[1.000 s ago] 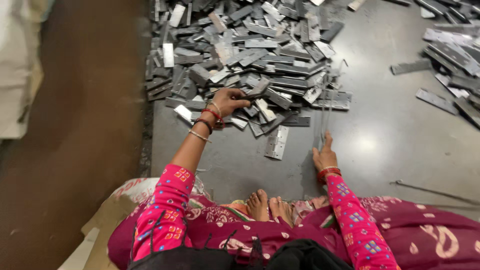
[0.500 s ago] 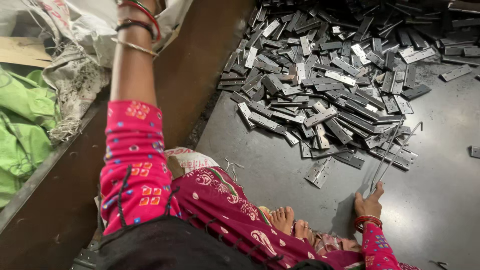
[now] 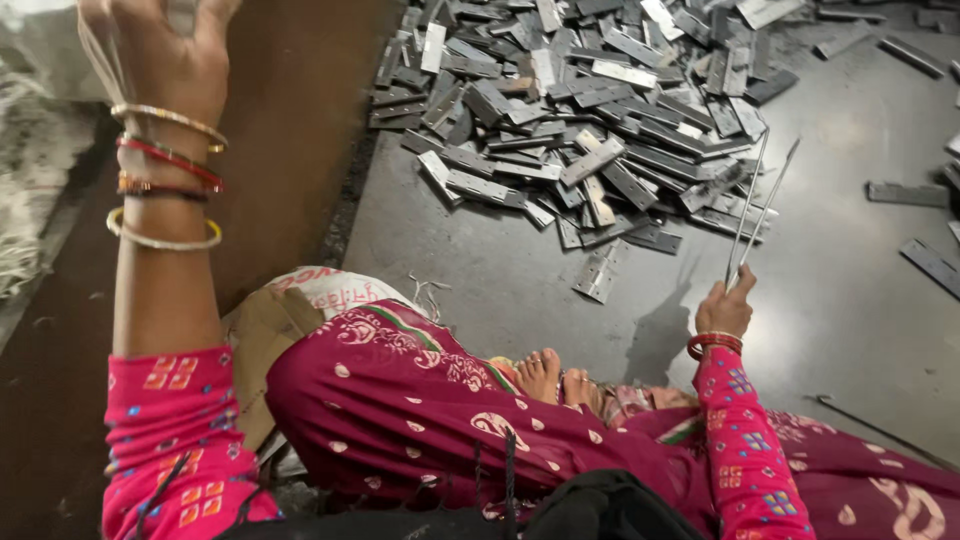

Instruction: The person picks up metal door hinges from a large pile on the floor and stacks them into small bundles, aligning them by hand before placing the stacks aside.

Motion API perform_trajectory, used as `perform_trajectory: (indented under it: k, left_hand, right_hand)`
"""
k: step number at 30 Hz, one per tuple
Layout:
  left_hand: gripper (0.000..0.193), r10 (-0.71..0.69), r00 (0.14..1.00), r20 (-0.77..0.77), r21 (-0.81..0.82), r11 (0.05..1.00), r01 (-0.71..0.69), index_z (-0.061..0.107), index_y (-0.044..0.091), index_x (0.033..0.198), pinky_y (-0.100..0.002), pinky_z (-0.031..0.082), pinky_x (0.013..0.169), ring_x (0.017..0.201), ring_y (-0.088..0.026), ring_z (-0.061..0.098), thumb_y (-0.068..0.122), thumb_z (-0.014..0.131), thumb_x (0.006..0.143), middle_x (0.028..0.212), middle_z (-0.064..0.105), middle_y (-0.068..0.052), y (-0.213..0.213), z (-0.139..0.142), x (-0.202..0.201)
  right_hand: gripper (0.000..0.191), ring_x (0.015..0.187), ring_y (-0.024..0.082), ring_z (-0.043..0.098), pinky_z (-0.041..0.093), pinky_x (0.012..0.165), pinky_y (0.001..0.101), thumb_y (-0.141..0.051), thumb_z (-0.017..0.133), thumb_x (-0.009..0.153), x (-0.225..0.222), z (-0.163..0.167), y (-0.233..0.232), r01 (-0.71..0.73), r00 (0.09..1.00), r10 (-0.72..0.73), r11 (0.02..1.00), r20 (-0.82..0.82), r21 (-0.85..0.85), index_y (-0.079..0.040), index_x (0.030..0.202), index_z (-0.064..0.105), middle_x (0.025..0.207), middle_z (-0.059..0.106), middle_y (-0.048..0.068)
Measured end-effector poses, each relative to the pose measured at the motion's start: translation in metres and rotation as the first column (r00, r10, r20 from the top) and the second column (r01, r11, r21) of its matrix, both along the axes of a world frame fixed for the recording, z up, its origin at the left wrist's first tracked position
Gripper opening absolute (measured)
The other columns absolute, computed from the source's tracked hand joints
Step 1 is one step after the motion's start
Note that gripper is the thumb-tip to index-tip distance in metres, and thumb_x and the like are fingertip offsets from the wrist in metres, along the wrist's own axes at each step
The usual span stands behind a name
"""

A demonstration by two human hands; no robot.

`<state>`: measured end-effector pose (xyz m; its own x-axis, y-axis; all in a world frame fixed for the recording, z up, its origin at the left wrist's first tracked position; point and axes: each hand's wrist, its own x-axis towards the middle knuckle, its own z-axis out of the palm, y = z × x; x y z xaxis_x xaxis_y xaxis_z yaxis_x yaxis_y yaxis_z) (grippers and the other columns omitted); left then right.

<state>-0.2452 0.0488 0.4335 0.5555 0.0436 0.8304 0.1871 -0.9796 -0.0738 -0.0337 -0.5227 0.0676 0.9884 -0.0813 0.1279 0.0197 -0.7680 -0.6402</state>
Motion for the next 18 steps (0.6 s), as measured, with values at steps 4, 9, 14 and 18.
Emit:
perform_trajectory:
  k: [4,9,14,18]
  left_hand:
    - [0.008,-0.200,0.972,-0.126,-0.103,0.977,0.188,0.071,0.004,0.098,-0.045,0.051,0.092,0.107,-0.035,0.064,0.010,0.076,0.096,0.121,0.068,-0.014,-0.074,-0.030,-0.002]
    - [0.028,-0.127,0.810,-0.572,-0.274,0.961,-0.042,0.076,0.012,0.083,-0.043,0.052,0.076,0.089,-0.029,0.068,0.038,0.084,0.091,0.110,0.072,-0.003,-0.114,-0.086,0.025]
    - [0.035,-0.221,0.721,-0.657,-0.293,0.956,0.025,0.068,0.013,0.099,-0.049,0.053,0.071,0.092,-0.036,0.068,0.029,0.084,0.073,0.100,0.068,-0.011,-0.112,-0.135,0.027]
    - [0.043,-0.136,0.800,-0.584,-0.380,0.917,-0.121,0.057,0.009,0.105,-0.052,0.051,0.072,0.090,-0.039,0.067,0.032,0.083,0.080,0.100,0.069,-0.011,-0.084,-0.148,0.016]
  right_hand:
    - [0.049,0.084,0.054,0.066,0.049,0.071,0.0604,-0.012,0.051,0.109,0.002,0.011,-0.007,-0.056,0.975,0.037,0.995,0.219,0.083,-0.016,0.154,0.032,0.097,0.067,0.032]
    - [0.046,0.069,0.047,0.067,0.047,0.059,0.0561,-0.014,0.052,0.108,-0.006,0.022,0.003,-0.174,0.976,0.152,0.974,0.154,0.143,-0.015,0.151,0.037,0.086,0.068,0.027]
    - [0.046,0.062,0.045,0.065,0.047,0.056,0.0533,-0.017,0.054,0.106,-0.041,0.022,0.039,-0.295,0.955,0.284,0.942,0.091,0.159,-0.013,0.149,0.038,0.074,0.066,0.025]
    - [0.045,0.063,0.044,0.064,0.047,0.055,0.0520,-0.016,0.054,0.106,-0.070,0.026,0.089,-0.481,0.873,0.453,0.860,0.181,0.168,-0.014,0.148,0.038,0.073,0.064,0.022]
